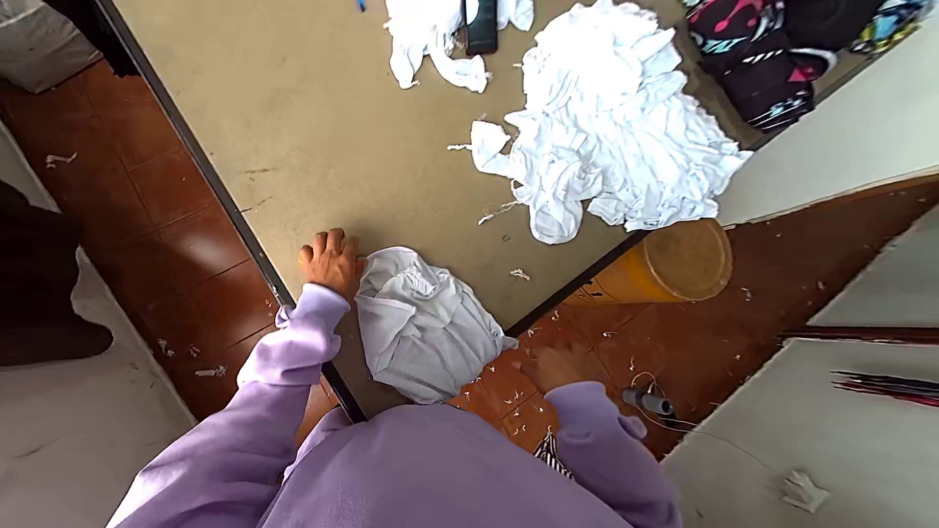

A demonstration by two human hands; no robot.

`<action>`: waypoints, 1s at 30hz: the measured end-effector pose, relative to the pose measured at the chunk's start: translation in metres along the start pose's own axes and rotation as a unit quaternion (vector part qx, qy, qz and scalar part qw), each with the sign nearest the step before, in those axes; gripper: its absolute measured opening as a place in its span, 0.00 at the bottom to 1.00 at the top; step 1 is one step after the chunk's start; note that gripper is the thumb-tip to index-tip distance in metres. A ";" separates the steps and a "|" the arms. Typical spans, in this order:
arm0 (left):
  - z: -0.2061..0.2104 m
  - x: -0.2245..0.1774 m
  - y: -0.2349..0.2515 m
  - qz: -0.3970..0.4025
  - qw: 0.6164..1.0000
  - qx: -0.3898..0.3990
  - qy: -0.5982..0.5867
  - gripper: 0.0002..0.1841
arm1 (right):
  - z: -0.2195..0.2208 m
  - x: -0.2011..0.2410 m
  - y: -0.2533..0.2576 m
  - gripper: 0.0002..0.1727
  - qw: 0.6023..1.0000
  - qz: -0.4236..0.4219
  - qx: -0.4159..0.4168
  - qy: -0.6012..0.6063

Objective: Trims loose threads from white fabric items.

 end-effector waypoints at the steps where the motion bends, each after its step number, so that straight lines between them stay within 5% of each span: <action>1: 0.005 -0.011 -0.002 0.023 0.999 0.022 -0.015 0.21 | 0.001 0.004 -0.003 0.30 0.999 -0.011 -0.019 0.044; 4: 0.037 -0.048 -0.020 -0.021 0.971 0.234 -0.042 0.30 | -0.009 0.041 -0.010 0.27 0.947 -0.068 -0.117 0.293; 6: 0.060 -0.069 -0.039 -0.014 0.942 0.334 -0.015 0.21 | -0.023 0.075 -0.003 0.33 0.900 -0.098 -0.156 0.394; 10: 0.077 -0.102 -0.090 0.086 0.876 0.473 0.029 0.17 | -0.046 0.131 0.023 0.51 0.918 -0.106 -0.135 0.358; 13: 0.069 -0.103 -0.116 0.114 0.870 0.479 0.029 0.14 | -0.054 0.149 0.024 0.34 0.969 -0.105 -0.062 0.214; 16: 0.058 -0.082 -0.124 0.022 0.899 0.437 0.029 0.19 | -0.037 0.145 0.030 0.18 0.937 -0.135 -0.087 0.309; 18: 0.052 -0.065 -0.127 -0.048 0.920 0.387 0.034 0.25 | -0.022 0.139 0.029 0.15 0.832 -0.137 -0.064 0.533; 20: 0.050 -0.051 -0.130 -0.088 0.937 0.335 0.043 0.28 | -0.018 0.134 0.015 0.10 0.666 -0.094 -0.012 0.740; 23: 0.051 -0.044 -0.133 -0.118 0.930 0.342 0.064 0.32 | -0.012 0.128 -0.001 0.11 0.465 -0.046 0.006 0.884; 25: 0.056 -0.049 -0.138 -0.120 0.908 0.394 0.077 0.36 | -0.012 0.125 -0.012 0.15 0.386 -0.018 0.019 0.922; 27: 0.063 -0.052 -0.143 -0.092 0.900 0.418 0.076 0.30 | -0.007 0.122 -0.019 0.18 0.401 -0.014 -0.029 0.916; 30: 0.061 -0.047 -0.143 -0.021 0.952 0.303 0.030 0.17 | -0.001 0.104 -0.024 0.18 0.629 -0.099 -0.153 0.756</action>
Point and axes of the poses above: each hand's wrist, its own y-axis towards the middle knuckle, its own z-axis out of the palm, x = y × z, the point moved 4 cm from there along y, towards the middle knuckle, and after that the axes turned 15 degrees about -y, right-handed, at the moved point
